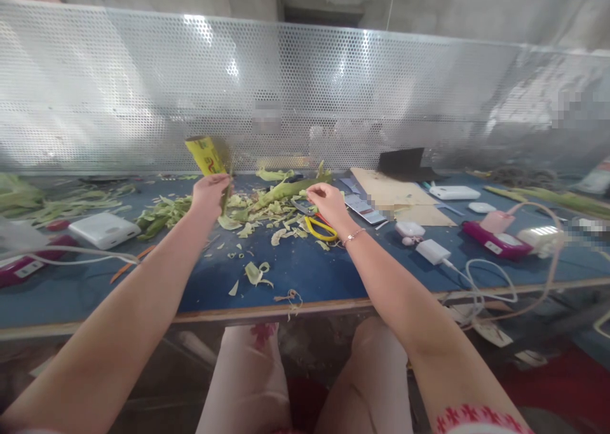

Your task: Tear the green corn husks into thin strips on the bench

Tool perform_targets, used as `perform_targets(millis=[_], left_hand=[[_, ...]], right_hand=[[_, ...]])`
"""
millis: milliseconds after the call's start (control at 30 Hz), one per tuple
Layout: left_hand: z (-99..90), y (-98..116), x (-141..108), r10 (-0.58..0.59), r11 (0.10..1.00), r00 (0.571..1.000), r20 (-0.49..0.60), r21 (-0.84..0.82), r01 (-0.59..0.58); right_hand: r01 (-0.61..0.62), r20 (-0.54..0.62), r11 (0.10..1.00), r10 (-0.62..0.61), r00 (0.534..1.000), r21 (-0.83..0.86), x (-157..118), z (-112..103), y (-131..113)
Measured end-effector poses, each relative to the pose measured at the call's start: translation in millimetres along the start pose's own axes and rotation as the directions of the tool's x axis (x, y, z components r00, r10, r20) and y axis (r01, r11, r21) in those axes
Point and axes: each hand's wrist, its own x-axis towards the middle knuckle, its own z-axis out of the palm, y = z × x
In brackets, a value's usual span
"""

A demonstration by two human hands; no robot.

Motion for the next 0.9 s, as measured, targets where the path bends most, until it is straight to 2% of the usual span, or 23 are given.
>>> perform_targets(millis=[67,133,233,433,600,767,833,900], left_hand=[[-1.6,5.2,2.3,-0.015,0.989,0.993,-0.113,-0.145,-0.002],[-4.1,9.2,4.1,-0.05,0.978,0.987,-0.152,-0.206,0.018],[-8.7,10.7,7.4,-0.069,0.978,0.978,-0.197,-0.207,0.027],[-16.0,6.4,13.7,-0.025,0.994,0.958,-0.287,-0.106,-0.005],[-18.3,0.9,15.5,-0.049,0.998,0.949,-0.312,0.022,0.059],[-18.5,-5.3,18.7,-0.042,0.994,0.95,-0.31,0.079,0.069],[-17.3,-8.4,19.1,-0.037,0.987,0.958,-0.283,0.139,0.08],[-15.3,-12.3,17.8,-0.021,0.96,0.981,-0.191,0.27,0.073]], right_hand=[[-0.001,-0.005,1.0,0.001,1.0,0.001,-0.4,0.2,-0.9],[-0.009,-0.012,1.0,0.009,1.0,0.0,-1.1,0.3,-2.5],[-0.015,-0.011,1.0,0.015,1.0,-0.004,-1.9,0.1,-4.4],[-0.008,-0.011,1.0,0.008,1.0,0.006,-1.1,-0.2,-2.0],[0.0,-0.01,1.0,0.0,1.0,0.016,-1.1,0.1,-2.0],[-0.003,-0.013,1.0,0.003,1.0,0.025,-1.2,0.0,-3.0],[-0.002,-0.007,0.999,0.002,1.0,0.035,-0.9,0.0,-2.0],[-0.002,-0.002,0.999,0.002,1.0,0.048,-0.5,0.2,-0.9]])
